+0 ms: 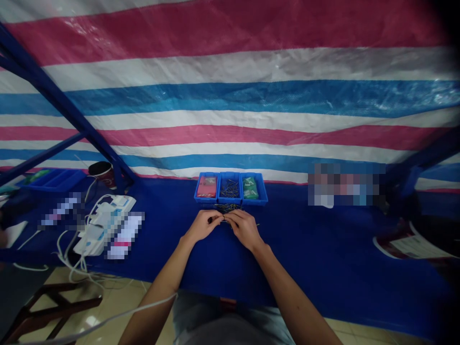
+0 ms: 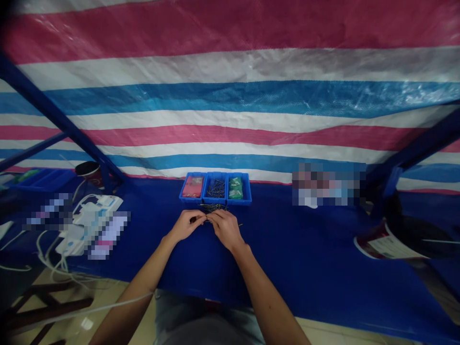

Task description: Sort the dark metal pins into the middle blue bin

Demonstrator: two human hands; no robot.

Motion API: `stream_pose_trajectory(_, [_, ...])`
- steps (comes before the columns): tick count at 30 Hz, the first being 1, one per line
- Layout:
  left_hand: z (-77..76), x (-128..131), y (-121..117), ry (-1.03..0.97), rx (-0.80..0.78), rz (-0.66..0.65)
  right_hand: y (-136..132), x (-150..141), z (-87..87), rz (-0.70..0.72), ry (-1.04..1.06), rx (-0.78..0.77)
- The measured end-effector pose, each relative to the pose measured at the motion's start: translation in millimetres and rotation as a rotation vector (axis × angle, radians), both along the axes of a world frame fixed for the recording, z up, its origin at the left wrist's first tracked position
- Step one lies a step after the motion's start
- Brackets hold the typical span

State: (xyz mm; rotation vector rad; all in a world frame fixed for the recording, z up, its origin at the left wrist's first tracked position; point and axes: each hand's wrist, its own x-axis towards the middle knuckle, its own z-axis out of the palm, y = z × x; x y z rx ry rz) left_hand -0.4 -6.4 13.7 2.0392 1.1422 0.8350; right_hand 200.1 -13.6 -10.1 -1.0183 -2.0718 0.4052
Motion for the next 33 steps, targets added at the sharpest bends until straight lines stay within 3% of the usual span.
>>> stream_pose_trajectory(18, [-0.5,0,0,-0.007,-0.007,-0.015,-1,-5,6.3,-0.077,-0.229,-0.01])
stream_pose_trajectory(33, [-2.6,0,1,0.001,-0.046,0.019,0,0,7.2,-0.046,-0.054,-0.034])
